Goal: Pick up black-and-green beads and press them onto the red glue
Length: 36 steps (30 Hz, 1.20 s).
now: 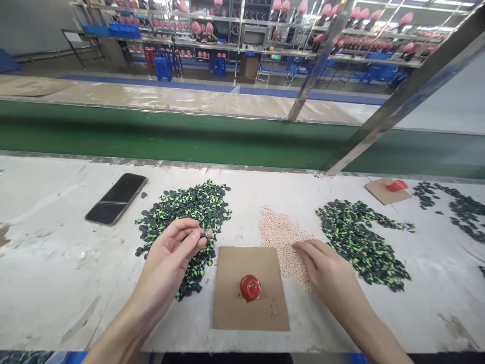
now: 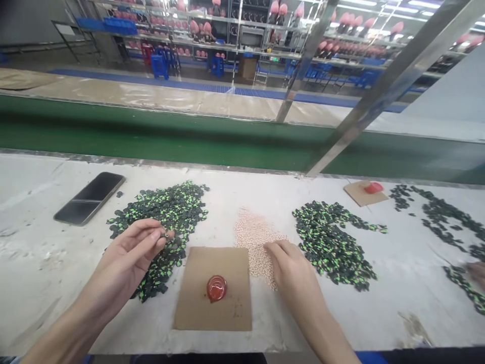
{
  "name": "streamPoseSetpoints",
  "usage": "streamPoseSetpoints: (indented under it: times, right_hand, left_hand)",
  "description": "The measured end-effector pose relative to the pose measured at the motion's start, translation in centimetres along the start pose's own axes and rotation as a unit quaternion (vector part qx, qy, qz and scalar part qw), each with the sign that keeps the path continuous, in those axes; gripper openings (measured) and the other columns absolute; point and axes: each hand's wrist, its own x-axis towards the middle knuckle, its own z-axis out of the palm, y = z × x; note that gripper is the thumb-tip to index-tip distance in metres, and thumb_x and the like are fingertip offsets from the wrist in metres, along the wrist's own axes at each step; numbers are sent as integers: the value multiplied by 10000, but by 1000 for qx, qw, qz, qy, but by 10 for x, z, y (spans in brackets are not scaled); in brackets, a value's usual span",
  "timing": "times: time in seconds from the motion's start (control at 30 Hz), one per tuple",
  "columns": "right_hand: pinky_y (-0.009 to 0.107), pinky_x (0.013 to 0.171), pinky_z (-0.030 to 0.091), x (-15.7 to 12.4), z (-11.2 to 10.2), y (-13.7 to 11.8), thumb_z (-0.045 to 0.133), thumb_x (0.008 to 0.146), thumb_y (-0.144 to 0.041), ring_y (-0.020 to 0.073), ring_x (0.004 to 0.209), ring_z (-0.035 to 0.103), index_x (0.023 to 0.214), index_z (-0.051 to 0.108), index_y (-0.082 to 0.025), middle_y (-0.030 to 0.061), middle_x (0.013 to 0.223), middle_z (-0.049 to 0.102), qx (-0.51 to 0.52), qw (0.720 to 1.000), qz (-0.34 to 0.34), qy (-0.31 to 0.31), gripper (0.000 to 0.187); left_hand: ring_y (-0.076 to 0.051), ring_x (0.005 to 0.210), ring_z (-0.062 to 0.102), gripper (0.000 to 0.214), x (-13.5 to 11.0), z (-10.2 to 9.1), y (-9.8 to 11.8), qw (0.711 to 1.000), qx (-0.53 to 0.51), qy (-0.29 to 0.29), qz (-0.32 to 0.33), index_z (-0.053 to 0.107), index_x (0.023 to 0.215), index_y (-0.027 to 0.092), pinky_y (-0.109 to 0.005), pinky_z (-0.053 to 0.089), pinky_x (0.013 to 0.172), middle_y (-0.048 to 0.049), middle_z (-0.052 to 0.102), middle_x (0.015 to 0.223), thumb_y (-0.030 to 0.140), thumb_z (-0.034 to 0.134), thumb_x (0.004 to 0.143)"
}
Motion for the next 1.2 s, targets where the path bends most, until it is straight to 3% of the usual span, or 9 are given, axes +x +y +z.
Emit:
streamPoseSetpoints:
  times: [0.17, 0.37, 0.47, 0.57, 0.7, 0.83, 0.9, 1.03, 1.2]
  right_hand:
    - [367, 640, 556, -2, -6, -3, 451, 1050, -312, 278, 807, 728, 1014, 748, -192, 140, 950, 767, -10, 1000, 27, -7, 322]
    - [350, 660, 582, 0, -7, -10, 428, 1002, -188, 244, 758, 732, 892, 751, -205, 108, 863, 780, 46, 998, 37, -9, 342]
    - [356, 643, 582, 1, -6, -9, 471, 971, -196, 252, 764, 743, 879, 759, -219, 104, 885, 801, 86, 994, 62, 7, 304]
    - [372, 676, 593, 2, -7, -8, 527, 937, -222, 263, 782, 756, 857, 765, -227, 101, 881, 814, 134, 985, 99, 30, 252]
    - [400, 723, 627, 3, -16, -8, 645, 878, -283, 265, 767, 768, 836, 764, -225, 97, 852, 820, 223, 961, 155, 54, 139]
    - [358, 649, 663, 1, -36, -21, 752, 868, -413, 238, 700, 787, 869, 749, -218, 86, 802, 820, 343, 916, 201, 48, 195]
    - [325, 610, 658, -3, -45, -33, 803, 840, -468, 211, 658, 769, 865, 749, -239, 63, 770, 803, 437, 870, 223, 41, 237]
    - [252, 638, 631, -12, -51, -59, 889, 788, -367, 157, 674, 717, 861, 768, -295, 9, 755, 745, 626, 731, 270, -7, 158]
    - [195, 685, 616, -19, -48, -70, 854, 842, -301, 126, 715, 720, 908, 774, -331, -18, 790, 746, 679, 683, 261, -72, 108]
  left_hand:
    - [-117, 676, 701, 394, -9, 10, 4, 995, -97, 33, -17, 740, 844, 202, -118, 584, 619, 19, 729, 680, 388, 985, 597]
    - [-118, 654, 676, 373, -16, 14, -7, 996, -71, 51, 2, 760, 862, 246, -119, 563, 598, 40, 710, 679, 429, 971, 615]
    - [-180, 873, 735, 365, -23, 11, -15, 1000, -11, 19, -8, 817, 996, 272, -188, 606, 753, -30, 798, 940, 534, 877, 749]
    - [-291, 1230, 669, 360, -28, 10, -18, 999, 50, -6, -21, 854, 960, 272, -285, 594, 932, -83, 734, 1343, 599, 774, 834]
    - [-303, 1260, 647, 323, -35, 16, -15, 997, 70, -14, -9, 834, 792, 263, -292, 570, 963, -76, 730, 1346, 559, 735, 876]
    - [-204, 767, 712, 183, -47, 32, -13, 994, 72, -71, 51, 791, 808, 262, -260, 592, 707, -38, 759, 832, 386, 713, 918]
    - [-174, 619, 665, 124, -56, 44, -15, 989, 60, -116, 69, 790, 878, 275, -255, 565, 605, -5, 717, 728, 298, 680, 932]
    - [-165, 649, 687, 210, -68, 64, -25, 965, 76, -193, 163, 805, 956, 260, -265, 584, 667, -33, 757, 842, 156, 624, 952]
    - [-185, 803, 747, 264, -70, 68, -30, 936, 119, -196, 269, 790, 1016, 214, -239, 590, 753, -75, 803, 932, 28, 623, 934]
